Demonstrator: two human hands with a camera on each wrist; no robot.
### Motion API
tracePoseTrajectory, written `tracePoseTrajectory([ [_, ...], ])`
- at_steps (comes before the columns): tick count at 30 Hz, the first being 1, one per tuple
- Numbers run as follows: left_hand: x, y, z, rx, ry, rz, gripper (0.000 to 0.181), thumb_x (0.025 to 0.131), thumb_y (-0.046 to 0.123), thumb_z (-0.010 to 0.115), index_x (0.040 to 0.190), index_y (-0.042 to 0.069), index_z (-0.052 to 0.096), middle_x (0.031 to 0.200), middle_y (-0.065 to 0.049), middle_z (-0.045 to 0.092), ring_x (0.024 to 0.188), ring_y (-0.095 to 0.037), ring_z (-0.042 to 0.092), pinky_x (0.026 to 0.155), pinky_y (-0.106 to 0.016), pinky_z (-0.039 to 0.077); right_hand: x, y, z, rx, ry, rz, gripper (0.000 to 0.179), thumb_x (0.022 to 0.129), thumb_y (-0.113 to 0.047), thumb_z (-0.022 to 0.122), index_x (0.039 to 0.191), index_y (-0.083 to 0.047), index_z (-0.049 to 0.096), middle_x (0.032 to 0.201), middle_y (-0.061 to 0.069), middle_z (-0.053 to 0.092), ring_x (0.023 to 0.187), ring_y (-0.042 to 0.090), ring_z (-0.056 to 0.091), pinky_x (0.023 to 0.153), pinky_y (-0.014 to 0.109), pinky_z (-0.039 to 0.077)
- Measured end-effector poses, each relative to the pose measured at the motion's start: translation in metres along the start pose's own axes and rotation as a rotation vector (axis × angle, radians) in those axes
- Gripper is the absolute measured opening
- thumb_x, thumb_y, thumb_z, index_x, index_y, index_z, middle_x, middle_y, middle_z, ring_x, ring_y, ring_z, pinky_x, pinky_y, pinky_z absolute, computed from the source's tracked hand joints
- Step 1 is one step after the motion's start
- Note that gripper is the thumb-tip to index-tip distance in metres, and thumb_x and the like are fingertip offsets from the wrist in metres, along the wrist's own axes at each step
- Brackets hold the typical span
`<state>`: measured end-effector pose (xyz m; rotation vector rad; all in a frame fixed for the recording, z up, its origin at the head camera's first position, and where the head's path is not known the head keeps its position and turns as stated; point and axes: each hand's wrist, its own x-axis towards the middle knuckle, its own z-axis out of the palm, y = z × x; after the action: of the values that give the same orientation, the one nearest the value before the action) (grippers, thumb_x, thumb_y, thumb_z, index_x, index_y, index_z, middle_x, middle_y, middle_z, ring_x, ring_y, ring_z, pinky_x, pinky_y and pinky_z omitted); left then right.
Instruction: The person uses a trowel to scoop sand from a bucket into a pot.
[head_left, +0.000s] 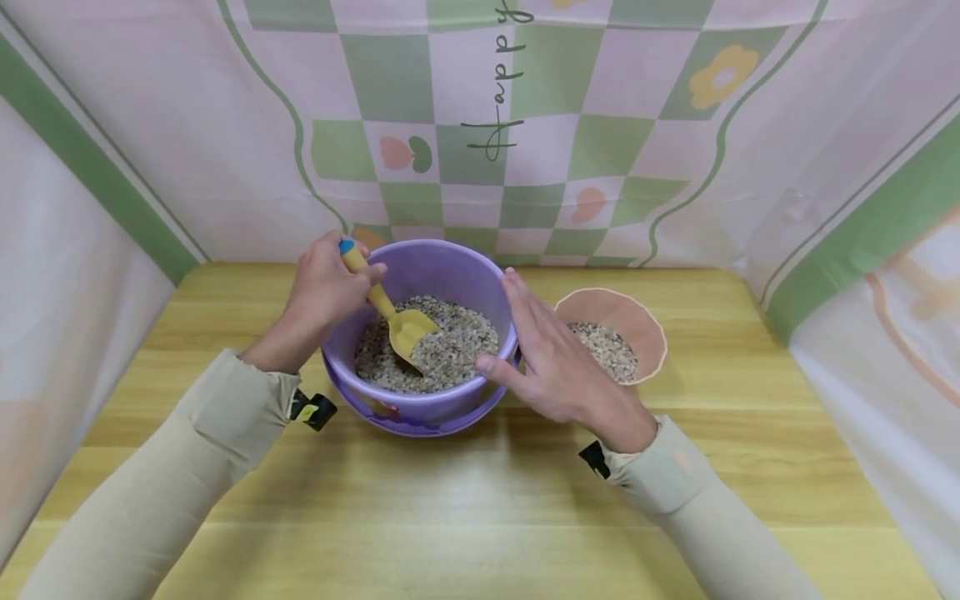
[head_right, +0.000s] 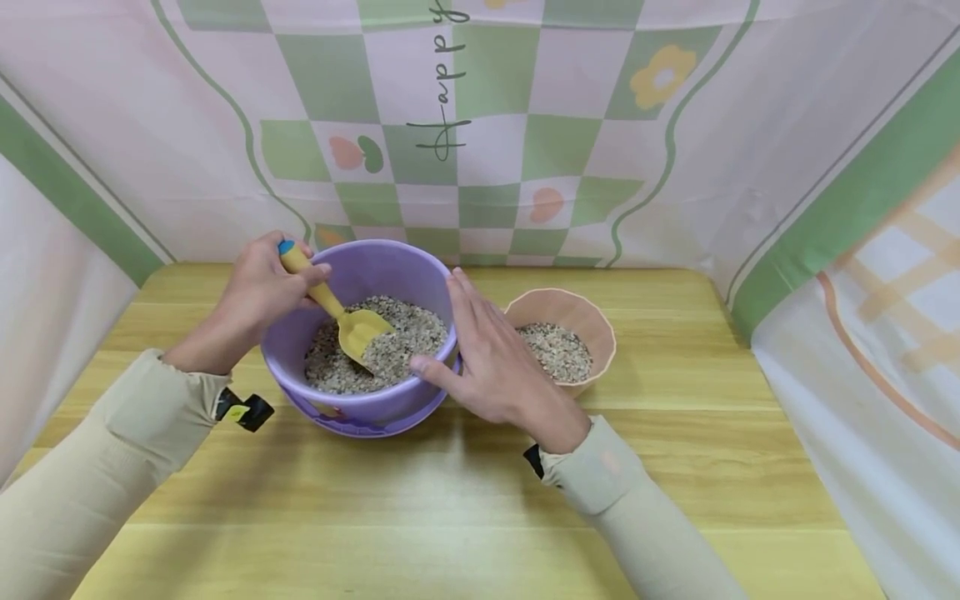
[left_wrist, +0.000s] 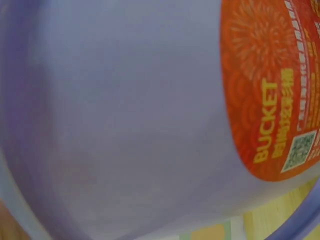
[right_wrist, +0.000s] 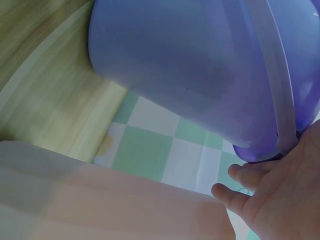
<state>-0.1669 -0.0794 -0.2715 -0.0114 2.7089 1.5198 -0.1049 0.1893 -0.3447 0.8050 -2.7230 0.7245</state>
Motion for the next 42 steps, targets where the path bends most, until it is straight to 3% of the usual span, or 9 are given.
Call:
tracePoseTrajectory([
  [6, 0.0009, 0.0011, 0.0017, -0.034, -0.004, -0.011, 0.030, 0.098, 0.008, 0.062, 0.122, -0.003, 0.049, 0.108, -0.019, 0.056, 0.086, -0.028, 0.066, 0.076, -0.038, 0.063, -0.0012, -0.0004, -0.0005, 0.006, 0.003, 0.003, 0.093, 0.097, -0.068, 0.040, 0.159, -0.019, -0.008, 0.166, 0.007, -0.001, 0.151, 0.029, 0.014, 0.122, 0.051, 0.020],
  [17, 0.0040, 0.0033, 0.0040, -0.069, -0.011, -0.030, 0.029, 0.097, 0.008, 0.063, 0.121, -0.003, 0.050, 0.108, -0.020, 0.057, 0.086, -0.029, 0.068, 0.077, -0.038, 0.063, -0.0006, -0.0008, -0.0013, -0.022, 0.004, -0.005, 0.096, 0.096, -0.070, 0.040, 0.159, -0.017, -0.008, 0.166, 0.007, -0.001, 0.151, 0.029, 0.014, 0.123, 0.050, 0.020],
  [22, 0.0048, 0.0052, 0.0046, -0.089, -0.009, -0.041, 0.030, 0.098, 0.009, 0.063, 0.122, -0.002, 0.050, 0.109, -0.019, 0.057, 0.087, -0.028, 0.068, 0.074, -0.033, 0.063, -0.0006, 0.0000, -0.0016, -0.038, 0.015, -0.015, 0.097, 0.096, -0.070, 0.040, 0.159, -0.012, -0.005, 0.165, 0.009, 0.000, 0.151, 0.029, 0.014, 0.123, 0.049, 0.020],
  [29, 0.0062, 0.0072, 0.0061, -0.098, 0.001, -0.054, 0.032, 0.098, 0.011, 0.063, 0.123, -0.002, 0.049, 0.110, -0.018, 0.056, 0.084, -0.026, 0.067, 0.069, -0.030, 0.063, -0.0015, -0.0005, -0.0017, -0.039, 0.006, 0.001, 0.096, 0.096, -0.069, 0.041, 0.159, -0.016, -0.008, 0.165, 0.008, -0.001, 0.151, 0.028, 0.013, 0.123, 0.050, 0.019],
  [37, 0.0079, 0.0068, 0.0075, -0.225, -0.005, -0.081, 0.035, 0.098, 0.008, 0.063, 0.126, -0.004, 0.046, 0.114, -0.020, 0.055, 0.087, -0.028, 0.071, 0.073, -0.030, 0.063, -0.0002, 0.0002, -0.0017, -0.038, 0.014, -0.006, 0.095, 0.096, -0.070, 0.040, 0.159, -0.017, -0.008, 0.166, 0.007, -0.002, 0.151, 0.029, 0.013, 0.122, 0.052, 0.020],
  [42, 0.0090, 0.0050, 0.0091, -0.234, 0.002, -0.097, 0.034, 0.098, 0.009, 0.063, 0.126, -0.004, 0.047, 0.113, -0.019, 0.056, 0.084, -0.025, 0.071, 0.071, -0.028, 0.063, 0.0003, -0.0003, -0.0007, -0.038, -0.002, 0.000, 0.095, 0.096, -0.070, 0.040, 0.158, -0.018, -0.010, 0.166, 0.006, -0.004, 0.151, 0.028, 0.012, 0.122, 0.051, 0.019],
])
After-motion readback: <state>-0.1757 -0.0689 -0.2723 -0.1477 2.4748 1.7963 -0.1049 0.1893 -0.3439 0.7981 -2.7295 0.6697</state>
